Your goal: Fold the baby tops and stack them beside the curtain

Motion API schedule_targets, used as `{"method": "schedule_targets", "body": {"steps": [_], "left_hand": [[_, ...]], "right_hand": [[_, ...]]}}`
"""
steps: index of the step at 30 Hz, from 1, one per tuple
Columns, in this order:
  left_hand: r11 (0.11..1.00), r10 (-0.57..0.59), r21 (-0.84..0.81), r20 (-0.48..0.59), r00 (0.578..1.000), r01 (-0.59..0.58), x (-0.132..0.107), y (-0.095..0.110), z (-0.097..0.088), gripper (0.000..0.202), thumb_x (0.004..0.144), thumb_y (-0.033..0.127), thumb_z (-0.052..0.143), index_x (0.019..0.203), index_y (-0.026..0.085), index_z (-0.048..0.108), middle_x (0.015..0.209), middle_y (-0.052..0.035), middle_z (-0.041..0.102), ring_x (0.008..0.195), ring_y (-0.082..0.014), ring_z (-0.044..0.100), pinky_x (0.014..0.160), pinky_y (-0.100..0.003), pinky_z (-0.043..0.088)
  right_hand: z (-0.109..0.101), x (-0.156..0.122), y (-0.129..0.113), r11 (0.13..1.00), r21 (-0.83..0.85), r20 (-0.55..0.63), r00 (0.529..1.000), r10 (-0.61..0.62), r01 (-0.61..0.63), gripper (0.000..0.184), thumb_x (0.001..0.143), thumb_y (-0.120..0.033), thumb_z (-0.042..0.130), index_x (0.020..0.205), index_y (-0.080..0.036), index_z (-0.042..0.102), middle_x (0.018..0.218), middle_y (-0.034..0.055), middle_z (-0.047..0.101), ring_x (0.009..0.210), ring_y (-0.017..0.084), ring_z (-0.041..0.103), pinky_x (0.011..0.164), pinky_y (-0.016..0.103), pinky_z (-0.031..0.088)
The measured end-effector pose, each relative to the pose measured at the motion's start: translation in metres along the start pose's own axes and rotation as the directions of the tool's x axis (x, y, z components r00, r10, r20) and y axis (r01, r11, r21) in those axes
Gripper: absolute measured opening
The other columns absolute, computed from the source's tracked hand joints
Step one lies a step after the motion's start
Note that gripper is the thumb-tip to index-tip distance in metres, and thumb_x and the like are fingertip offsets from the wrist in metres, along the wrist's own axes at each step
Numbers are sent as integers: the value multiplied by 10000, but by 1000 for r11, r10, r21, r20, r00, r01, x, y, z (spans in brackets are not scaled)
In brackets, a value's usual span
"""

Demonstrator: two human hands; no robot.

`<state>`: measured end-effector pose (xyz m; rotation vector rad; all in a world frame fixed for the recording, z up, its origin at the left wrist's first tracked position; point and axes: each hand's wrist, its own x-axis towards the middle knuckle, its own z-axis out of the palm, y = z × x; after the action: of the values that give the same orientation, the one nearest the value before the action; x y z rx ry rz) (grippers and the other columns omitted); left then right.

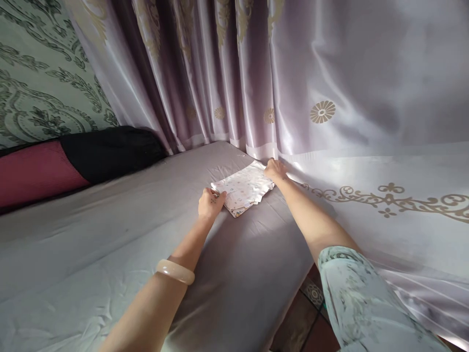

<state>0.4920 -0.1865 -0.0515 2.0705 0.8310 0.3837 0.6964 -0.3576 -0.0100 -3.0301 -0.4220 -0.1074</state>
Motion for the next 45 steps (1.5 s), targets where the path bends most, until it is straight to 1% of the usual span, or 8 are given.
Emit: {"method": "schedule_targets", "body": {"steps": [3, 7, 12, 25, 30, 34, 38, 45], "left_hand": [[925, 310, 246, -45, 950, -290, -8, 4, 1, 336, 885, 394, 534, 1117, 161, 602, 1146, -167, 640, 1145, -314, 555, 980, -445, 431], [706, 551, 391, 220, 805, -590, -18, 12, 8, 496, 973, 442, 384, 1354, 159, 526, 1504, -153, 433, 1439, -332, 287, 1174, -512, 225], [654, 444, 426, 452, 773, -625, -23, 12, 19, 581, 995, 524, 291, 1501, 260, 403, 1611, -105, 279, 1490, -386, 160, 1180, -626, 76], [696, 412, 382, 482, 773, -609, -30, 3, 16, 617, 987, 569, 268, 1539, 297, 317, 1640, -112, 187, 1508, -361, 83, 1169, -639, 91], [687, 427, 316, 553, 715, -654, -44, -11, -11, 611, 989, 587, 214, 1540, 336, 291, 1651, -88, 150, 1515, -330, 69, 1173, -629, 101], [687, 399, 318, 586, 705, -654, -54, -29, -40, 642, 991, 592, 181, 1557, 296, 254, 1651, -112, 135, 1517, -302, 81, 1192, -587, 95], [710, 349, 387, 533, 771, -588, -56, -60, -75, 643, 993, 578, 222, 1550, 264, 282, 1637, -121, 192, 1513, -295, 122, 1201, -556, 124], [753, 239, 524, 347, 907, -398, -56, -131, -156, 583, 993, 524, 298, 1504, 252, 366, 1599, -124, 300, 1493, -283, 215, 1191, -490, 208]], "right_hand": [[1, -10, -10, 998, 3, -97, 993, -65, 65, 404, 968, -264, 399, 1304, -107, 558, 1245, 222, 634, 1180, 298, 587, 988, 400, 441], [9, -15, -15, 938, -1, 41, 937, -348, 348, 484, 1011, -389, 267, 1397, -204, 495, 1539, 111, 411, 1429, 290, 320, 1165, 522, 224], [19, -9, -4, 940, 47, 226, 913, -339, 338, 614, 1014, -504, 138, 1543, -229, 283, 1656, 39, 139, 1512, 281, 87, 1198, 560, 90], [24, -7, -3, 948, 18, 210, 926, -315, 318, 588, 1009, -500, 178, 1528, -264, 317, 1640, 36, 211, 1498, 298, 157, 1183, 589, 124], [19, -26, -32, 932, -3, 124, 925, -360, 363, 566, 1016, -434, 180, 1502, -224, 379, 1619, 83, 265, 1496, 296, 169, 1177, 626, 63], [13, -62, -69, 857, 173, 190, 838, -512, 485, 610, 1009, -468, 132, 1539, -226, 313, 1642, 65, 191, 1513, 261, 113, 1204, 555, 81], [17, -85, -89, 806, 226, 230, 774, -590, 548, 637, 999, -511, 99, 1554, -256, 282, 1650, 43, 158, 1517, 272, 91, 1199, 567, 101], [35, -86, -93, 810, 97, 125, 800, -587, 579, 567, 994, -441, 143, 1464, -313, 434, 1586, 41, 346, 1465, 289, 268, 1156, 645, 173]]}}
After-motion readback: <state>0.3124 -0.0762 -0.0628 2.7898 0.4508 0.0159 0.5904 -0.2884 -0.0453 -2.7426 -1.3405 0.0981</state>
